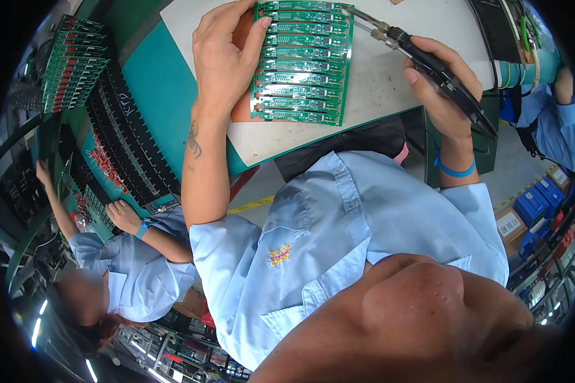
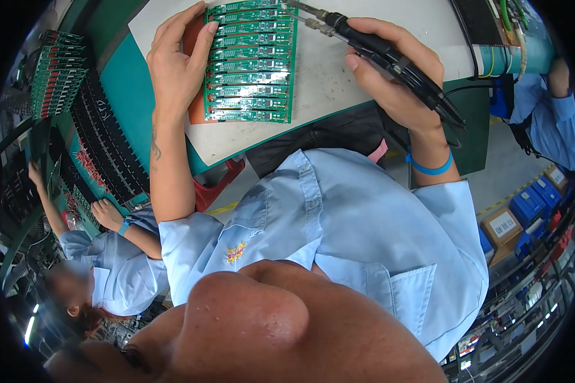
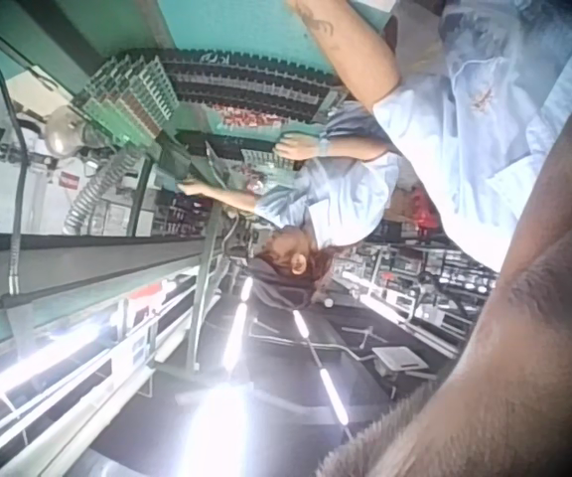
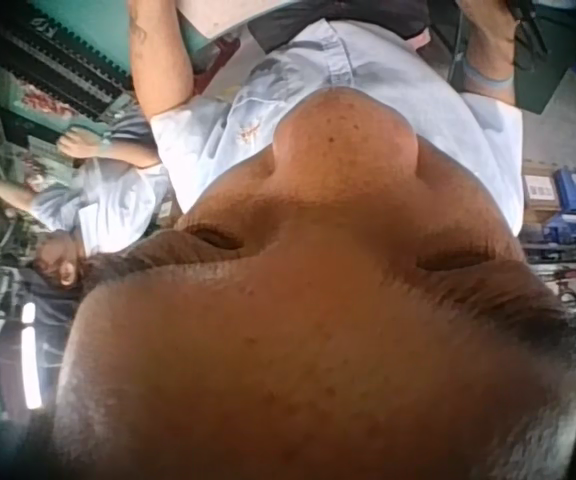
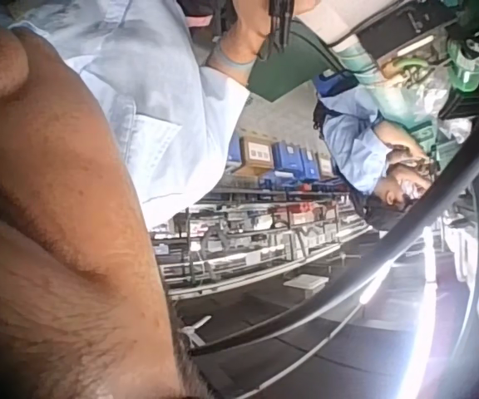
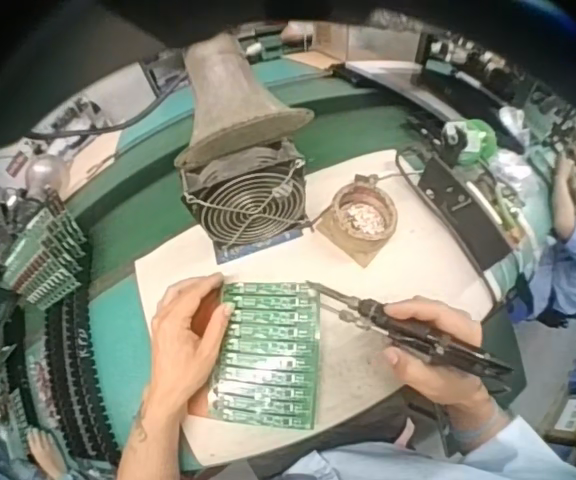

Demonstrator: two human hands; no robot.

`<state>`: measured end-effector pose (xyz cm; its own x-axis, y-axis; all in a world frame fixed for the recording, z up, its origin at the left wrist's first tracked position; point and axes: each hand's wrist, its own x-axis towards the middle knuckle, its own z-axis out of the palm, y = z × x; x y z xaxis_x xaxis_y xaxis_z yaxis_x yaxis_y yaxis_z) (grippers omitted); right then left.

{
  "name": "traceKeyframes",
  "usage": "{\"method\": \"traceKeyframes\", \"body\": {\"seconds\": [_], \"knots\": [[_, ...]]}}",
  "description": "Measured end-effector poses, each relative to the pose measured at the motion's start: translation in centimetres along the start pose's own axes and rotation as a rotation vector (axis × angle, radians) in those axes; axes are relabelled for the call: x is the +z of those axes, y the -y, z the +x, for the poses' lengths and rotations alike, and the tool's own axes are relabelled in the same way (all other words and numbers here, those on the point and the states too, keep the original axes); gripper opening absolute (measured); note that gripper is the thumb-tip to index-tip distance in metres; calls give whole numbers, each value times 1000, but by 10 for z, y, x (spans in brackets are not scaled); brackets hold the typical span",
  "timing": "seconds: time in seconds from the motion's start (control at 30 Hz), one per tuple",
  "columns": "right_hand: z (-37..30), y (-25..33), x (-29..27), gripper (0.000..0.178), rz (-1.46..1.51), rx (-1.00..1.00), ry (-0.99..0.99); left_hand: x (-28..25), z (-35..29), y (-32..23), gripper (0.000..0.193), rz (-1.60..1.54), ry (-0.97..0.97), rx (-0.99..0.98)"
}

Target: Soldering components onto printed circuit boards at a manual assembly station.

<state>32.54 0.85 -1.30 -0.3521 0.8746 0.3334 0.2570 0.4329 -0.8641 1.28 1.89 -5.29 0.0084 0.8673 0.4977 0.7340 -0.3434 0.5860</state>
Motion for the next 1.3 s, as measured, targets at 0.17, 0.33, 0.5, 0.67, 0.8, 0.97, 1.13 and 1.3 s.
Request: {"method": "traceKeyframes", "body": {"seconds": [0.17, 0.33, 0.5, 0.67, 0.8, 0.97, 1.13, 1.3], "knots": [[2, -15, 0, 46, 8, -38, -164, -1, 0, 0, 32, -32, -52, -29], [8, -36, 8, 52, 108, -13, -416, -10, -2, -1, 38, 77, -25, -24], [6, -45, 7, 53, 156, 12, -379, -23, -5, 3, 41, 469, 141, 48], [5, -48, 10, 51, 110, 7, -386, -25, -12, 6, 34, 214, 210, -90], [5, -48, 16, 49, 105, -4, -391, -30, -11, -4, 27, -392, 272, -532], [7, -48, 21, 48, 66, 37, -391, -34, -8, -3, 16, -905, 197, -569], [8, -53, 23, 48, 153, 25, -408, -107, 3, 21, 11, -660, -142, -638], [12, -56, 24, 45, 114, -89, -406, -139, 23, 51, 14, -504, -451, -719]]}}
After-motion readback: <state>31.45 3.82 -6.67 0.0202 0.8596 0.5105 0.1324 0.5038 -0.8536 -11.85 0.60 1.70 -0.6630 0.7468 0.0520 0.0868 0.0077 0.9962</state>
